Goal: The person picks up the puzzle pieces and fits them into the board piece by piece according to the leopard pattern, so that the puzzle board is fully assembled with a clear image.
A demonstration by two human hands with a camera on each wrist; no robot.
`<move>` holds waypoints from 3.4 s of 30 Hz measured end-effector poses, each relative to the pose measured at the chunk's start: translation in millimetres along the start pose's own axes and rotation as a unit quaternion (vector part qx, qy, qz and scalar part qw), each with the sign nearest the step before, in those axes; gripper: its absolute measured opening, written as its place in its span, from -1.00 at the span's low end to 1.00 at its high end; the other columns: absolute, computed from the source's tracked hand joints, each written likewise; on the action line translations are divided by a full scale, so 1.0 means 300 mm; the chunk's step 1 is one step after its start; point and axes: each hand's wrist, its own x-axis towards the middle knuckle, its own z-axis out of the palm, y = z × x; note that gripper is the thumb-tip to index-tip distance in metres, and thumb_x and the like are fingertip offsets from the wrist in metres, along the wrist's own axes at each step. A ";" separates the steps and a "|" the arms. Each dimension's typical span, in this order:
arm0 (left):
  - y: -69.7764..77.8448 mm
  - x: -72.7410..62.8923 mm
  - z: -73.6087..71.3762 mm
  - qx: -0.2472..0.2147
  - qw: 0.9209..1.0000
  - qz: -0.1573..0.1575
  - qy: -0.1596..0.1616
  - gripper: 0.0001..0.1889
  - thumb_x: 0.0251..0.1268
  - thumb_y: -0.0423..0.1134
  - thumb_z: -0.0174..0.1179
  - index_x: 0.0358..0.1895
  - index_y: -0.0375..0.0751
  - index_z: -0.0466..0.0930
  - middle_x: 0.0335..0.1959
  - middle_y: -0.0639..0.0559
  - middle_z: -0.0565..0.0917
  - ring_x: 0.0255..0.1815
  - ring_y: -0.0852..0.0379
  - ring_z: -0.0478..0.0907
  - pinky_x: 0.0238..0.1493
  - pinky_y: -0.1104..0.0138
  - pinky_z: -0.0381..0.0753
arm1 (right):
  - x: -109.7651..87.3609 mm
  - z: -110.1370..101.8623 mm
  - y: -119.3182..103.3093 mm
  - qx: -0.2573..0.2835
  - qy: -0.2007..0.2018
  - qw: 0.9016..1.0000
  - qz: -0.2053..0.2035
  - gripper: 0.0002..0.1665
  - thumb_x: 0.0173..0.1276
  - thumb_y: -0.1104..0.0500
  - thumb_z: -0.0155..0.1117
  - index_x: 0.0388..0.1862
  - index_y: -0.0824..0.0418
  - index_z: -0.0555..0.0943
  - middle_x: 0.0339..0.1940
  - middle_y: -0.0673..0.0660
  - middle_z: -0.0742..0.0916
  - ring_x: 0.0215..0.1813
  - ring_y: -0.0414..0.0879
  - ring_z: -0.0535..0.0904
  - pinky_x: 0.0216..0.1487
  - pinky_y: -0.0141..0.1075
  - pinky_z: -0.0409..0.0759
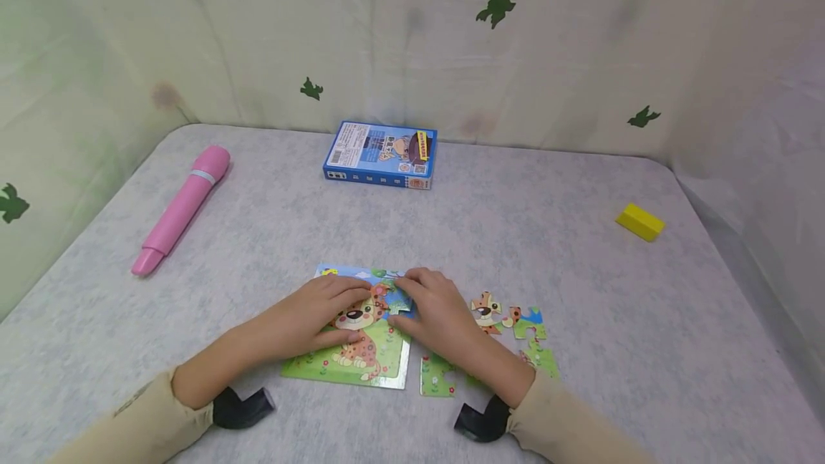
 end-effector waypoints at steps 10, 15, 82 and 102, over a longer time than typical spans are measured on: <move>-0.002 0.004 0.018 0.020 1.000 0.004 -0.010 -0.43 0.25 0.19 -0.07 0.32 0.16 0.23 0.21 -0.01 0.32 0.19 0.05 0.21 0.20 0.12 0.11 | 0.013 0.023 0.017 -0.004 0.004 1.000 0.000 -0.38 0.07 -0.08 0.35 0.10 0.14 0.53 0.01 0.09 0.53 -0.03 -0.02 0.42 -0.05 -0.11 0.38; 0.003 0.001 0.011 0.010 1.000 -0.006 -0.004 -0.44 0.23 0.19 -0.04 0.29 0.13 0.29 0.18 0.01 0.34 0.17 0.05 0.23 0.19 0.14 0.13 | 0.019 0.022 0.010 -0.003 -0.010 1.000 0.005 -0.40 0.09 -0.09 0.32 0.10 0.11 0.53 0.04 0.08 0.52 0.01 0.00 0.40 -0.04 -0.05 0.36; -0.129 -0.189 -0.031 -0.150 0.979 -0.134 0.024 -0.26 0.08 0.13 0.19 0.31 -0.12 0.23 0.28 -0.03 0.23 0.27 -0.03 0.10 0.18 0.02 0.15 | -0.148 -0.102 0.117 0.212 -0.016 0.974 0.079 -0.29 0.10 0.35 0.24 0.27 0.21 0.30 0.15 0.04 0.24 -0.01 -0.09 0.49 -0.20 -0.34 0.53; -0.134 -0.192 -0.026 -0.148 0.979 -0.135 0.026 -0.26 0.08 0.15 0.18 0.31 -0.11 0.23 0.27 -0.03 0.24 0.27 -0.03 0.10 0.18 0.01 0.14 | -0.074 -0.107 0.043 0.478 -0.126 0.854 0.160 -0.40 0.24 0.40 0.13 0.25 0.13 0.30 -0.04 0.27 0.44 -0.43 0.05 0.49 -0.34 -0.29 0.51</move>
